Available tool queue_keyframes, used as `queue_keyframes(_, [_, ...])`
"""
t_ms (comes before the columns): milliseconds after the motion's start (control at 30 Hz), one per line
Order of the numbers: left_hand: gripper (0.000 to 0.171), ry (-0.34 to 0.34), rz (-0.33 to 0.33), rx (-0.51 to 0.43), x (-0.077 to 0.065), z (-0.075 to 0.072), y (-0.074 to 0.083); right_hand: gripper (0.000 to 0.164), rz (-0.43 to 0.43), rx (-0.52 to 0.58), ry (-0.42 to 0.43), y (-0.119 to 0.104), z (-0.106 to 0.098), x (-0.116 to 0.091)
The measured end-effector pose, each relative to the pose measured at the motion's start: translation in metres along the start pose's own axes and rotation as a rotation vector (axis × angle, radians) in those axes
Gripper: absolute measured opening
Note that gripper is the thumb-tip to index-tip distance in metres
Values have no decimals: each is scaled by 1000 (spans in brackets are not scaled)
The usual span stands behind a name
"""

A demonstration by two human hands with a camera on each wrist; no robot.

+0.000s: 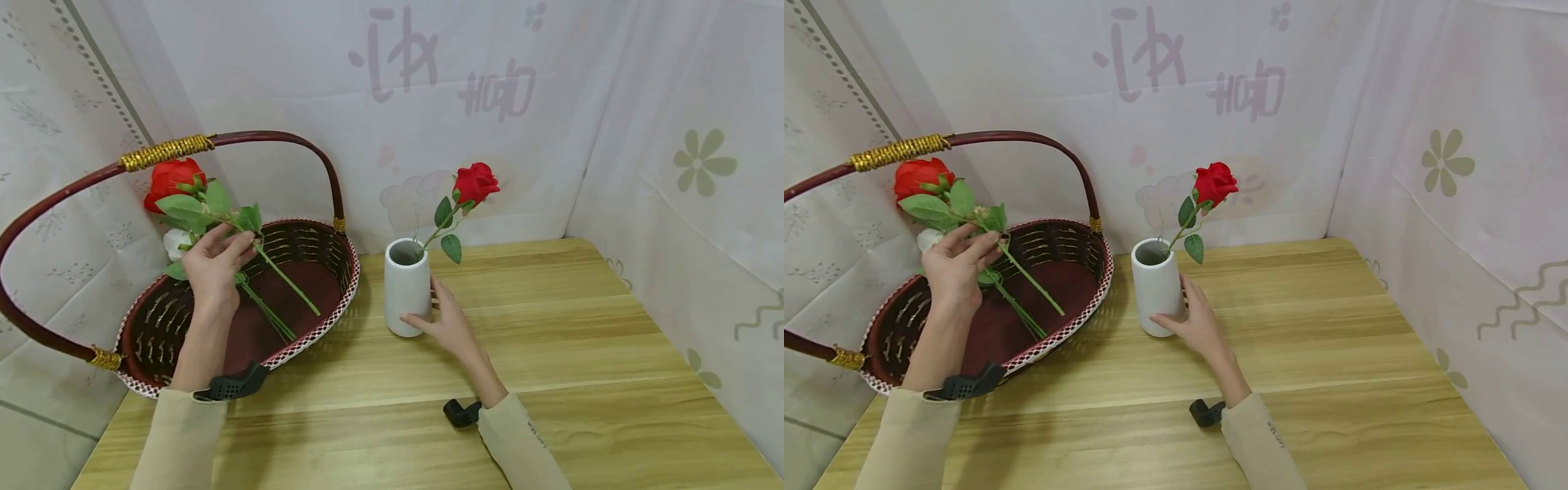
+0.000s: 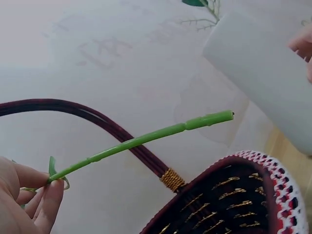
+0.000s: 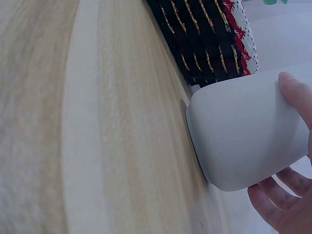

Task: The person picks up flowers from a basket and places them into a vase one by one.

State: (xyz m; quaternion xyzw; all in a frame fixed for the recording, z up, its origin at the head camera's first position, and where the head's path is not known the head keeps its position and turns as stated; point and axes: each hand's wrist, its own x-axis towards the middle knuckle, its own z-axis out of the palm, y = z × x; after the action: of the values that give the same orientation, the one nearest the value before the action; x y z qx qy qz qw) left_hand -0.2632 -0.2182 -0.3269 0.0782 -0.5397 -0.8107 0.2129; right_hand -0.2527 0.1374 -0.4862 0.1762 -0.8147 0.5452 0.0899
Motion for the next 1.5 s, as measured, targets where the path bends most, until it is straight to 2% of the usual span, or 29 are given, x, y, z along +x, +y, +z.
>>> queue_keyframes(333, [48, -20, 13, 2, -14, 3, -2, 89, -7, 1, -1, 0, 2, -1])
queue_keyframes(767, [42, -85, 31, 13, -34, 9, -4, 90, -2, 2, 0, 0, 3, -1])
queue_keyframes(1100, [44, -131, 41, 66, -51, 11, -6, 90, 8, 9, 0, -2, 2, 0])
queue_keyframes(1500, [38, -191, 37, 51, -64, 17, -7, 90, -2, 14, 7, -3, 1, 0])
